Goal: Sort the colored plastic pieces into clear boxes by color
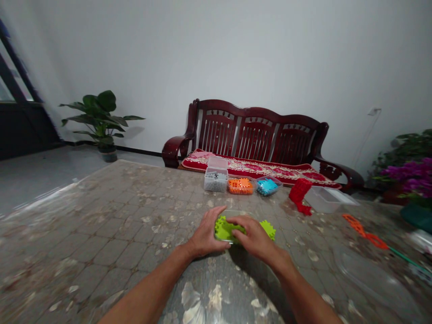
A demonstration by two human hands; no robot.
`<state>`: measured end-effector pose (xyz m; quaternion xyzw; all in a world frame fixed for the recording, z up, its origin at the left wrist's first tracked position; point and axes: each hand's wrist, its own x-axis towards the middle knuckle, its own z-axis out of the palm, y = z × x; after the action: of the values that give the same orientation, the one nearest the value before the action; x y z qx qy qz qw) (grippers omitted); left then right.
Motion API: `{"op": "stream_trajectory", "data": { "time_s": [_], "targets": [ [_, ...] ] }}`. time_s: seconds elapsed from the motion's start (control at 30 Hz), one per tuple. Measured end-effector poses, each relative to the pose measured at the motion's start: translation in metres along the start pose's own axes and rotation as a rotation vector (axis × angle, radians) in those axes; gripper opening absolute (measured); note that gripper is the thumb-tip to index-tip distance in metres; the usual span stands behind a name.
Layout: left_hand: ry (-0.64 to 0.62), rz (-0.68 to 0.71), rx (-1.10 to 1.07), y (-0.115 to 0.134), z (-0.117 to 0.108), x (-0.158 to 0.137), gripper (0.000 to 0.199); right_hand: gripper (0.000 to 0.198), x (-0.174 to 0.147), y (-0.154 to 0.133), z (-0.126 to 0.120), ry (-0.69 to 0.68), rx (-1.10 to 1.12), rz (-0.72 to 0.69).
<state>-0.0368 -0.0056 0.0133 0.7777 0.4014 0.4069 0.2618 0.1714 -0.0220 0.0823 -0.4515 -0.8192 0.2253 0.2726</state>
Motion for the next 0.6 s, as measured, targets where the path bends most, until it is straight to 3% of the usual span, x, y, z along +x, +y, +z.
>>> {"op": "stream_trajectory", "data": {
  "time_s": [0.17,0.27,0.43,0.6],
  "targets": [
    [-0.002,-0.009,0.012,0.002,-0.001,0.0,0.104,0.036,-0.003,0.032,-0.027,0.302,0.049,0.154],
    [-0.014,-0.021,0.009,0.003,-0.002,0.0,0.104,0.037,-0.015,0.065,-0.049,0.396,0.015,0.293],
    [-0.012,-0.034,0.023,0.004,-0.003,0.001,0.102,0.054,-0.045,0.107,-0.056,0.319,-0.028,0.456],
    [0.018,-0.028,0.05,0.007,-0.003,0.0,0.098,0.079,-0.061,0.107,-0.034,0.237,-0.183,0.447]
  ]
}}
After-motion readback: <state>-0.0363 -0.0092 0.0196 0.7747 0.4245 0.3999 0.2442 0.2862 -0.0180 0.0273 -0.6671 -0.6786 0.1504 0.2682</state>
